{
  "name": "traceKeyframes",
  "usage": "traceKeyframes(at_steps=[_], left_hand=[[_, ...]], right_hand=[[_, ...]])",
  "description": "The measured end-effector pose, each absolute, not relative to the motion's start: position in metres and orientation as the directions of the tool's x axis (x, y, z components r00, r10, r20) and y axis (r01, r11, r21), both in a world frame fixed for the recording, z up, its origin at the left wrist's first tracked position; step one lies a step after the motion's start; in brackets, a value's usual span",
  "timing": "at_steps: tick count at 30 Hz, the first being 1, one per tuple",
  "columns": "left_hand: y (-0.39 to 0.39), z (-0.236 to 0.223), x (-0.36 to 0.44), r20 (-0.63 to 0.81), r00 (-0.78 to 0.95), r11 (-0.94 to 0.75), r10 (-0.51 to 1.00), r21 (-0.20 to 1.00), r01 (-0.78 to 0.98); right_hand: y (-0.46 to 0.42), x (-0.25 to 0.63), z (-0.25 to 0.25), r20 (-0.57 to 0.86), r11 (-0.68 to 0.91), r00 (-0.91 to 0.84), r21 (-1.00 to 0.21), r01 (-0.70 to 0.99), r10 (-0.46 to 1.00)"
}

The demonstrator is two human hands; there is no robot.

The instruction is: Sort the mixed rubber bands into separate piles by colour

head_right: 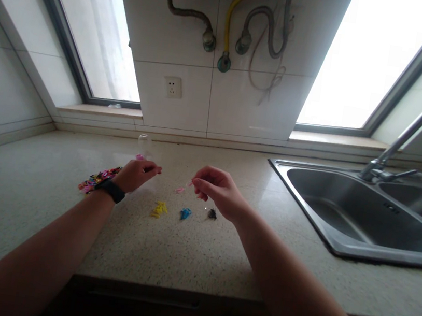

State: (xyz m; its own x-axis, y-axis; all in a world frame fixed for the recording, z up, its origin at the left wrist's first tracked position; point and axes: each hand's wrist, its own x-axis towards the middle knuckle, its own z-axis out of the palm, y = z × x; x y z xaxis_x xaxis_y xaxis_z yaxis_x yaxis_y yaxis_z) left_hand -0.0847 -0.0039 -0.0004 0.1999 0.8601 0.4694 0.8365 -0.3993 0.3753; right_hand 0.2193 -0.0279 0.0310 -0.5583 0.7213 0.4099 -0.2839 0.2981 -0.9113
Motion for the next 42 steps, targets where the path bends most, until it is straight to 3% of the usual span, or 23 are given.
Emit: traceKeyframes(at_steps=[11,15,18,21,28,37,42], left_hand=[[-0.003,0.001,-0.089,0.484,0.118,-0.324,0.867,0.370,0.871],[-0.003,0.000,-0.088,0.478,0.127,-0.328,0.869,0.364,0.872],[-0.003,-0.001,-0.087,0.480,0.127,-0.330,0.868,0.367,0.870],[-0.002,-0.001,-0.086,0.472,0.128,-0.329,0.873,0.373,0.868],[0.001,-0.002,-0.082,0.467,0.146,-0.338,0.872,0.359,0.870],[0.002,-0.002,-0.081,0.455,0.152,-0.337,0.877,0.358,0.871],[0.000,-0.001,-0.083,0.457,0.138,-0.323,0.879,0.357,0.877]], right_hand=[[-0.024,0.208,0.022,0.352,0.361,-0.569,-0.927,-0.102,0.743],[-0.020,0.202,0.014,0.354,0.465,-0.553,-0.883,0.068,0.754],[-0.014,0.199,0.007,0.382,0.582,-0.530,-0.762,0.283,0.757],[-0.006,0.194,0.002,0.422,0.682,-0.548,-0.568,0.461,0.722],[0.005,0.175,-0.001,0.398,0.735,-0.622,-0.282,0.617,0.675],[0.010,0.169,-0.007,0.299,0.694,-0.643,-0.103,0.713,0.705],[0.011,0.176,-0.004,0.344,0.689,-0.624,-0.101,0.718,0.701]])
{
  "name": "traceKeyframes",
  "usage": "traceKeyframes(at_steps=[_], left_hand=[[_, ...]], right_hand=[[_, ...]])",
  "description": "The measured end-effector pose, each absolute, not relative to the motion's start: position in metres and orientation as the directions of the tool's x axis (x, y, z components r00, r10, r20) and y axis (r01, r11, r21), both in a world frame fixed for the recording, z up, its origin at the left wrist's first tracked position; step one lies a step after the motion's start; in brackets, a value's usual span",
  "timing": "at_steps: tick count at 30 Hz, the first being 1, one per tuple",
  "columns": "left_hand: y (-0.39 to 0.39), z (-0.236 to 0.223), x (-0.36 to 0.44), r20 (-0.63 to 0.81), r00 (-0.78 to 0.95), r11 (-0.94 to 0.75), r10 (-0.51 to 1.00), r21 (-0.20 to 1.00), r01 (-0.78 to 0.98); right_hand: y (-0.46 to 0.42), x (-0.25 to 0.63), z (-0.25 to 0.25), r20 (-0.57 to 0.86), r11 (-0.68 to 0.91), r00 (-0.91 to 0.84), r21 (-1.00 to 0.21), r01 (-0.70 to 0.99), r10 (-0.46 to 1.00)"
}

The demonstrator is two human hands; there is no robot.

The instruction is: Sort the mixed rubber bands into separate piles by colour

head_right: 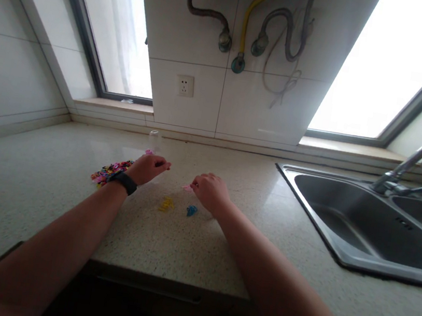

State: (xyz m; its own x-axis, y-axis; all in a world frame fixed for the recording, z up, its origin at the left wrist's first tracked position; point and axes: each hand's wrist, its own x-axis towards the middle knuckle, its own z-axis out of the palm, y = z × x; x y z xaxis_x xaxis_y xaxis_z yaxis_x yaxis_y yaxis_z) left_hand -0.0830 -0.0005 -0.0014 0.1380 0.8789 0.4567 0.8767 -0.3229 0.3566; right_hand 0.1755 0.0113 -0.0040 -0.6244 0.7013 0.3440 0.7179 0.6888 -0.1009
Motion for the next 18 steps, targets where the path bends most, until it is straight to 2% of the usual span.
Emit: traceKeyframes(at_steps=[5,9,13,18], left_hand=[[-0.006,0.003,-0.087,0.453,0.115,-0.297,0.884,0.353,0.887],[-0.011,0.012,-0.092,0.469,0.067,-0.260,0.881,0.360,0.896],[-0.015,0.021,-0.110,0.504,-0.028,-0.180,0.863,0.361,0.915],[-0.018,0.025,-0.144,0.513,-0.145,-0.046,0.846,0.341,0.939]], right_hand=[[0.018,0.198,-0.004,0.407,0.659,-0.562,-0.147,0.737,0.720],[0.026,0.228,-0.003,0.448,0.610,-0.464,-0.268,0.746,0.764],[0.039,0.259,-0.002,0.467,0.525,-0.333,-0.375,0.764,0.819],[0.055,0.276,-0.007,0.471,0.482,-0.271,-0.415,0.771,0.839]])
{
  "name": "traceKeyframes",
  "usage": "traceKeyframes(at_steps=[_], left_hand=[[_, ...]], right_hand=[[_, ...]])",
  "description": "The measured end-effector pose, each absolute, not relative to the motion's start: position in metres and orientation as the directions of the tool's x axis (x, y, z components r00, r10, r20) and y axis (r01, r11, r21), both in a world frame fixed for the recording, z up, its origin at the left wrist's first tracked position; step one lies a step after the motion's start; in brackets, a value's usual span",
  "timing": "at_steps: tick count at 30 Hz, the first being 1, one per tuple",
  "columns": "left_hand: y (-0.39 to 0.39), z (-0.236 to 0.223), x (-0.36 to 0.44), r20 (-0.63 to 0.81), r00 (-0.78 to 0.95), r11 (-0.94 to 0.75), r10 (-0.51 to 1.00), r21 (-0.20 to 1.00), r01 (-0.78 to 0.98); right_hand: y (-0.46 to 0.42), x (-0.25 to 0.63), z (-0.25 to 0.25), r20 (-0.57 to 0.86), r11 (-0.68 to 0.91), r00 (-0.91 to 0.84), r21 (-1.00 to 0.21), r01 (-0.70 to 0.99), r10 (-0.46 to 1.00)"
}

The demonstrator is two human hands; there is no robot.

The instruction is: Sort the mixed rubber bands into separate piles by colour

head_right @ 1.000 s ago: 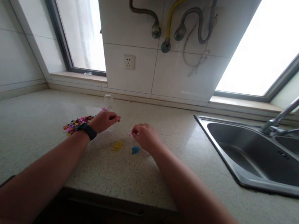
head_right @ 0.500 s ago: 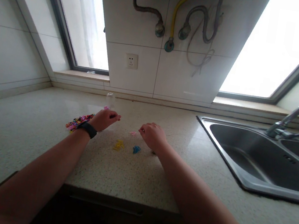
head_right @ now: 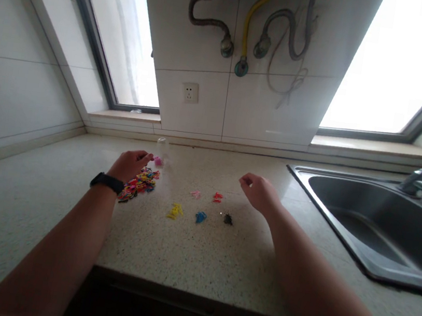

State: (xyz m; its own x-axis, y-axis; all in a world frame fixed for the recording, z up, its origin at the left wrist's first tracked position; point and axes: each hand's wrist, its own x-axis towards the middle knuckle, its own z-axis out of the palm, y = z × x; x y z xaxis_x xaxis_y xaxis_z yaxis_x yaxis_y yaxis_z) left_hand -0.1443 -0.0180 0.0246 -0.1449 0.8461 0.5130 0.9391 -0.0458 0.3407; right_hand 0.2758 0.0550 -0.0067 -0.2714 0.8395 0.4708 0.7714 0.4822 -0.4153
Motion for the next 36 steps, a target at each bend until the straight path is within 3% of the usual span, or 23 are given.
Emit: traceKeyframes(at_steps=[4,14,27,36], left_hand=[[-0.015,0.019,-0.164,0.434,-0.171,0.012,0.885,0.344,0.939],[0.000,-0.007,-0.162,0.254,-0.035,-0.039,0.967,0.281,0.959],[0.003,-0.012,-0.156,0.253,-0.102,0.030,0.962,0.275,0.961],[0.000,-0.005,-0.147,0.329,-0.118,0.014,0.937,0.302,0.953]], right_hand=[[0.059,0.277,-0.012,0.455,0.479,-0.276,-0.425,0.768,0.846],[0.069,0.284,-0.020,0.430,0.466,-0.275,-0.442,0.767,0.860],[0.068,0.283,-0.023,0.401,0.452,-0.280,-0.444,0.773,0.872],[0.062,0.280,-0.020,0.360,0.408,-0.253,-0.463,0.787,0.898]])
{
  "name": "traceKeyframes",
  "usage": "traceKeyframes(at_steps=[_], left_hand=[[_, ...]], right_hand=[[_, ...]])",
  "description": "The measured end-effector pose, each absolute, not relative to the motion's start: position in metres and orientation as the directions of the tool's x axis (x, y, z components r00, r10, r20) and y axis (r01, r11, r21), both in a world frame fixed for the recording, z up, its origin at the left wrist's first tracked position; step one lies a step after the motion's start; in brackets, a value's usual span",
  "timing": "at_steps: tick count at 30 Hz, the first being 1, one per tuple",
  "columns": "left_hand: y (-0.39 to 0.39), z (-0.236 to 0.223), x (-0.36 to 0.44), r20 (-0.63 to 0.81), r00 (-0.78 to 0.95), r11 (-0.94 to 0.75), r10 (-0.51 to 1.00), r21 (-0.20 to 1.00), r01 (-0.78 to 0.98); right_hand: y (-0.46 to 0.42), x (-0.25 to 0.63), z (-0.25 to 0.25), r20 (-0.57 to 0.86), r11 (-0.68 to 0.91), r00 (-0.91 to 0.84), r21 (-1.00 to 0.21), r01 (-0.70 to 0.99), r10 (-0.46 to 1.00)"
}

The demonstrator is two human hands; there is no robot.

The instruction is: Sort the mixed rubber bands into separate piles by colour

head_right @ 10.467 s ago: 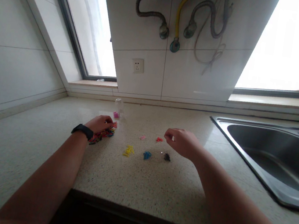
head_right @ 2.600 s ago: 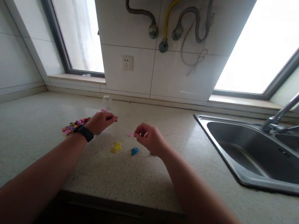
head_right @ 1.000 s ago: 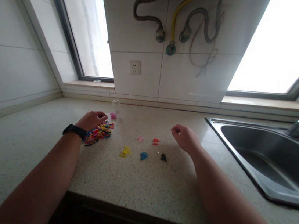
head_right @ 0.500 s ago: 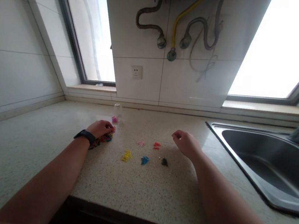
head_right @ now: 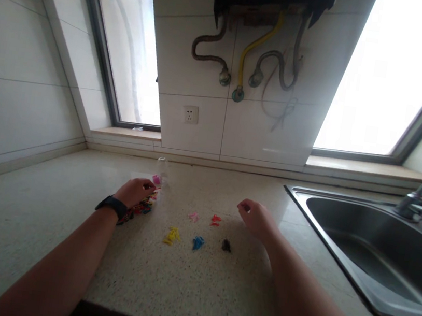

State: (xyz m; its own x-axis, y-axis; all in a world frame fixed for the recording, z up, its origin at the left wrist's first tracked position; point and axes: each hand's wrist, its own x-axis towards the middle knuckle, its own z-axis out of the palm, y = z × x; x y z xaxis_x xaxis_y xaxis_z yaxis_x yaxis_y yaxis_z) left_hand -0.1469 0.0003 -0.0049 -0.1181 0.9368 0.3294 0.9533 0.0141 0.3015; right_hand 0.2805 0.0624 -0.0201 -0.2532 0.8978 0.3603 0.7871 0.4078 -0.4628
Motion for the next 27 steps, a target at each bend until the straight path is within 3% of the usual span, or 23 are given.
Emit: traceKeyframes(at_steps=[8,15,20,27], left_hand=[[-0.003,0.004,-0.134,0.409,-0.113,-0.032,0.905,0.331,0.943],[-0.011,0.018,-0.121,0.507,-0.051,-0.201,0.860,0.428,0.881],[-0.017,0.026,-0.100,0.534,-0.055,-0.292,0.844,0.543,0.787],[-0.034,0.034,-0.053,0.486,-0.032,-0.407,0.873,0.764,0.501]], right_hand=[[0.071,0.284,-0.028,0.358,0.406,-0.247,-0.489,0.772,0.901],[0.073,0.286,-0.029,0.366,0.409,-0.242,-0.502,0.762,0.899],[0.068,0.283,-0.025,0.355,0.405,-0.246,-0.500,0.765,0.902],[0.066,0.279,-0.024,0.352,0.423,-0.269,-0.502,0.755,0.897]])
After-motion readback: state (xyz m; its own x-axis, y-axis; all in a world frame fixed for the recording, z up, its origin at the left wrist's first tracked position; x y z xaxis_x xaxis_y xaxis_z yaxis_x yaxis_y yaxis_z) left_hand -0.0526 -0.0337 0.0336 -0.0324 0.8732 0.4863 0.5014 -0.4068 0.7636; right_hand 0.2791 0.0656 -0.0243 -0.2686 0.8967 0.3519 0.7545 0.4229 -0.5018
